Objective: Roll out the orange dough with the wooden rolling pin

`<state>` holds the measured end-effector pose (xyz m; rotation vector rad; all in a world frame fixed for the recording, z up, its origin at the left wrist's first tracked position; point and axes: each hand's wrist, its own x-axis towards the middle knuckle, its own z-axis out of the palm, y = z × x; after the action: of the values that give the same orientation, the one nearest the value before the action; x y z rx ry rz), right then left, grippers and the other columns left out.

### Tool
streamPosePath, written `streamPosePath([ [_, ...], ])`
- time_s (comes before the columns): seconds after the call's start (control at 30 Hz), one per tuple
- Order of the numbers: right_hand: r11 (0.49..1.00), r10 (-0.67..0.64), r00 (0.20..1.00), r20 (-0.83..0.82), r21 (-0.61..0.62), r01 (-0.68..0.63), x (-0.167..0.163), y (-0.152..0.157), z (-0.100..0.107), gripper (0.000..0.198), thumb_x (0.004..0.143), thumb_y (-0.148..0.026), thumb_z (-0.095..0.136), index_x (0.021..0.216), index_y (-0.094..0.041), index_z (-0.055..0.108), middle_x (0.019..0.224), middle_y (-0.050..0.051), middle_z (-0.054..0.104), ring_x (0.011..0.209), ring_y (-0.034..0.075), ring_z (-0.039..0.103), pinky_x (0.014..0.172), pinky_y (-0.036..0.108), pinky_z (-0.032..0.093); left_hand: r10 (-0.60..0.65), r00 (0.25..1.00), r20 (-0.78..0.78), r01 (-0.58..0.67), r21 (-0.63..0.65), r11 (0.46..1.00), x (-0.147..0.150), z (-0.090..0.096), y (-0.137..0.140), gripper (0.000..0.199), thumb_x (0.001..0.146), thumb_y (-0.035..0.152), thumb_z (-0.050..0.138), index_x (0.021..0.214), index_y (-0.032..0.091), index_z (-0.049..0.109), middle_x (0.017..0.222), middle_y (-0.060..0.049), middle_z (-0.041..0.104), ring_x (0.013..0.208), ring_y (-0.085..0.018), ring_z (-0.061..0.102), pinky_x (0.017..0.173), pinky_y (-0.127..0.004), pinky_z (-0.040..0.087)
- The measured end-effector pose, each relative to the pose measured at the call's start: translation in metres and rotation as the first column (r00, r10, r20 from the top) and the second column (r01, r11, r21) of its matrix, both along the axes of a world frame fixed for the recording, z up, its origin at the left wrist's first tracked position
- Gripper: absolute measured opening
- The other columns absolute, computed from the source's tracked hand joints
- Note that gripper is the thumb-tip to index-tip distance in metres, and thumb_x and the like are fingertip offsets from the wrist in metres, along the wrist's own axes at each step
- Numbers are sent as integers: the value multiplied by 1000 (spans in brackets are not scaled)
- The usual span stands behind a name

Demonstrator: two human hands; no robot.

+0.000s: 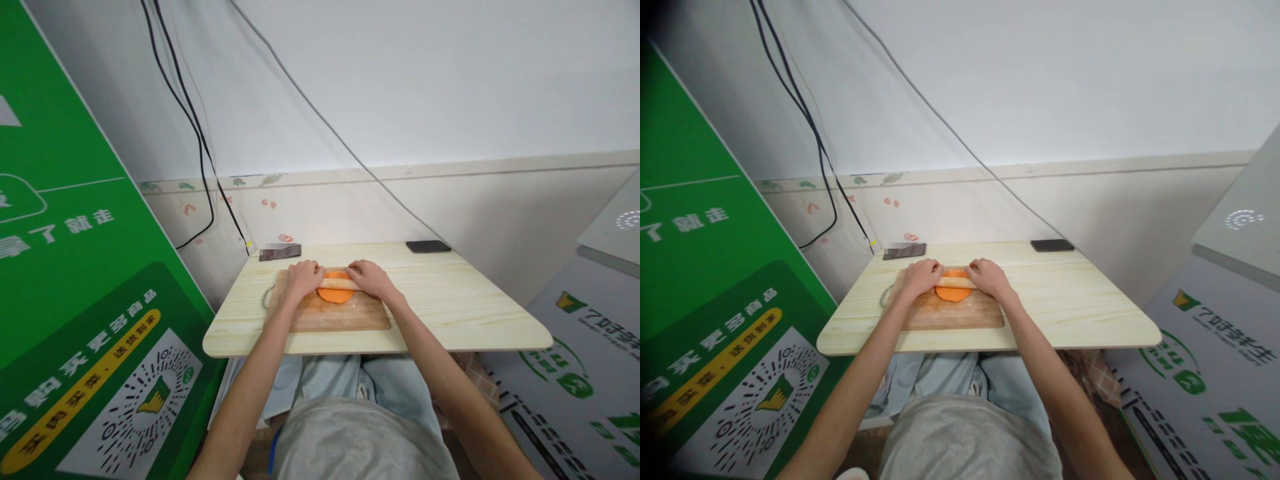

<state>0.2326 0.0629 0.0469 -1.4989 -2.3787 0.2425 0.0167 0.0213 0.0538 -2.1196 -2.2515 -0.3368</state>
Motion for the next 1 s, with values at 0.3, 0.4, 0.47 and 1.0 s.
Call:
streamPosePath([
  [0.3, 1000, 3, 1000, -4, -13, -3, 0, 1, -1, 42, 111, -39, 46, 129, -18, 78, 135, 13, 79, 124, 26, 71, 103, 30, 50, 11, 1000, 6, -11, -14, 1000, -2, -2, 1, 45, 110, 41, 40, 116, 25, 81, 124, -12, 83, 118, -29, 75, 99, -39, 51],
  [0.4, 1000, 2, 1000, -13, -9, -2, 0, 3, -3, 41, 111, -39, 48, 128, -19, 79, 134, 12, 79, 123, 26, 72, 103, 30, 50, 13, 1000, 4, -13, -15, 1000, -2, -1, 1, 44, 109, 41, 41, 115, 25, 81, 124, -11, 83, 117, -29, 75, 99, -39, 51],
  [0.47, 1000, 5, 1000, -18, -5, -5, 1, 4, -4, 40, 110, -39, 48, 127, -19, 79, 133, 12, 79, 123, 25, 72, 102, 29, 50, 11, 1000, 2, -11, -13, 1000, -1, -1, 1, 44, 110, 41, 40, 116, 25, 81, 124, -11, 83, 117, -29, 75, 99, -39, 51],
  [1.0, 1000, 7, 1000, -27, -3, -7, 1, 4, -6, 38, 111, -39, 50, 126, -20, 79, 135, 11, 79, 125, 25, 71, 102, 29, 49, 2, 1000, 13, -1, -3, 1000, -2, -2, -1, 43, 110, 41, 41, 114, 25, 81, 121, -11, 84, 115, -29, 76, 99, -39, 51],
])
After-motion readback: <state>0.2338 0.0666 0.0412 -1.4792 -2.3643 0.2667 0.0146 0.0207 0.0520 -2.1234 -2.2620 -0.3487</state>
